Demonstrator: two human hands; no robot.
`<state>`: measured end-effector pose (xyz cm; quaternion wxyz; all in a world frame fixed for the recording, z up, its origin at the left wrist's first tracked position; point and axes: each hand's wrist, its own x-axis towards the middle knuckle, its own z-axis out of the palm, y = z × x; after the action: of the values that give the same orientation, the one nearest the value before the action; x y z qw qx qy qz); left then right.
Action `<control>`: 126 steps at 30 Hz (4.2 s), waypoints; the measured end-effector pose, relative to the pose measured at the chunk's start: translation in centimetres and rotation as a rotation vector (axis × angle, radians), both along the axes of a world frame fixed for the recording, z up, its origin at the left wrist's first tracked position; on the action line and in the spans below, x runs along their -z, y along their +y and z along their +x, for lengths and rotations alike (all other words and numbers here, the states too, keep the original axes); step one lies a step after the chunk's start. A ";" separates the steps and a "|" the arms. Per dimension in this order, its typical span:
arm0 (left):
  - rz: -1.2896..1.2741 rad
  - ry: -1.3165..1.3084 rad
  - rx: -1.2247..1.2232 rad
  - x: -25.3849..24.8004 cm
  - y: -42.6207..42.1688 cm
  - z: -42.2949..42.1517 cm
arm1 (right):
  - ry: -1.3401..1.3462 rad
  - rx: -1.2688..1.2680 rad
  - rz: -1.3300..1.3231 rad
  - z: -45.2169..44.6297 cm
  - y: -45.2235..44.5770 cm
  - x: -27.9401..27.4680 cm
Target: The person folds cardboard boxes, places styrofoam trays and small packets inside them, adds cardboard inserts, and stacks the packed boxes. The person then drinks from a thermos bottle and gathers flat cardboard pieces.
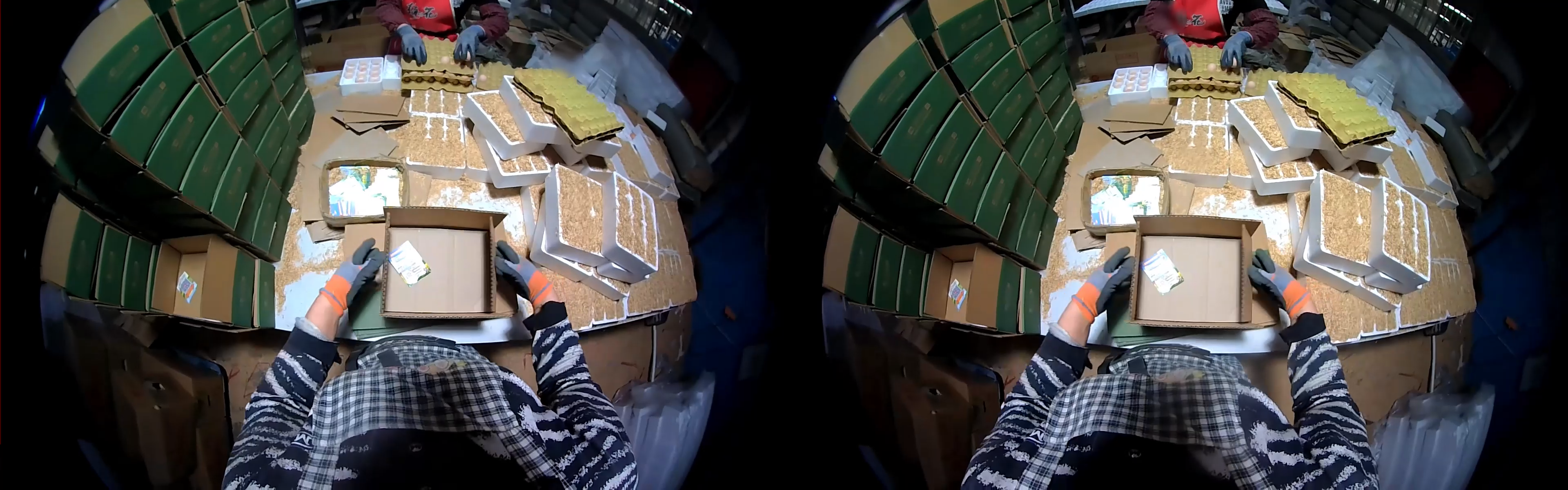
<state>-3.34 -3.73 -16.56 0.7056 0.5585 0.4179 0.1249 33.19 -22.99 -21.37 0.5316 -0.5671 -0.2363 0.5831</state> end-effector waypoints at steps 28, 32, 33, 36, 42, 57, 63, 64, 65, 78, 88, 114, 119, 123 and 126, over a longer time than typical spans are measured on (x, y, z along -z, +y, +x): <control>0.352 -0.642 -1.378 1.5 3.7 -44.6 | -0.181 0.064 0.755 -41.4 15.0 -17.8; 0.088 -0.771 -1.378 5.9 3.9 -45.2 | 0.407 0.015 0.612 -49.9 18.4 -15.4; 0.109 -0.764 -1.353 7.6 4.8 -46.2 | 0.227 0.023 0.556 -51.8 19.9 -12.6; 0.493 -0.568 -1.210 15.2 9.4 -52.3 | -0.069 -0.080 0.230 -54.9 23.2 -8.0; 0.636 -0.883 -1.582 10.8 5.0 -45.2 | -0.534 -0.657 0.567 -45.5 24.0 -6.7; 1.128 0.574 0.204 10.3 0.6 -3.7 | -1.555 -0.712 0.047 -25.5 -1.2 -0.2; 0.889 0.833 0.544 -3.1 3.0 0.8 | -1.635 0.049 0.391 -15.6 1.9 -11.0; 0.939 0.841 0.546 -7.2 2.5 1.4 | -1.678 0.119 0.440 -14.1 2.3 -14.5; 1.094 0.725 0.506 -10.7 1.5 1.9 | -1.780 0.208 0.500 -12.6 2.7 -16.0; 1.340 0.486 0.797 -13.4 6.9 5.1 | -1.806 -0.093 0.971 -6.0 2.6 -13.7; 0.986 -0.212 0.082 -9.9 2.3 6.8 | -1.403 -0.754 0.516 -12.2 2.2 -15.0; 0.406 -0.104 0.408 -14.1 3.0 4.6 | -0.375 -0.121 0.314 -15.6 0.1 0.0; 0.895 0.349 1.065 -7.3 -2.2 5.5 | -0.068 0.282 -0.197 -8.3 -1.7 4.6; 0.675 0.349 1.072 -9.3 -3.4 4.9 | -0.049 1.199 -0.029 1.6 -4.4 3.9; 0.781 0.263 1.127 -7.9 -1.6 5.3 | 0.143 1.295 -0.138 7.6 -2.6 1.8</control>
<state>2.00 -5.30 -8.69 0.3540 0.9134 0.0709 -0.1878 40.75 -25.60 -23.21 0.7519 -0.5874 0.2269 0.1952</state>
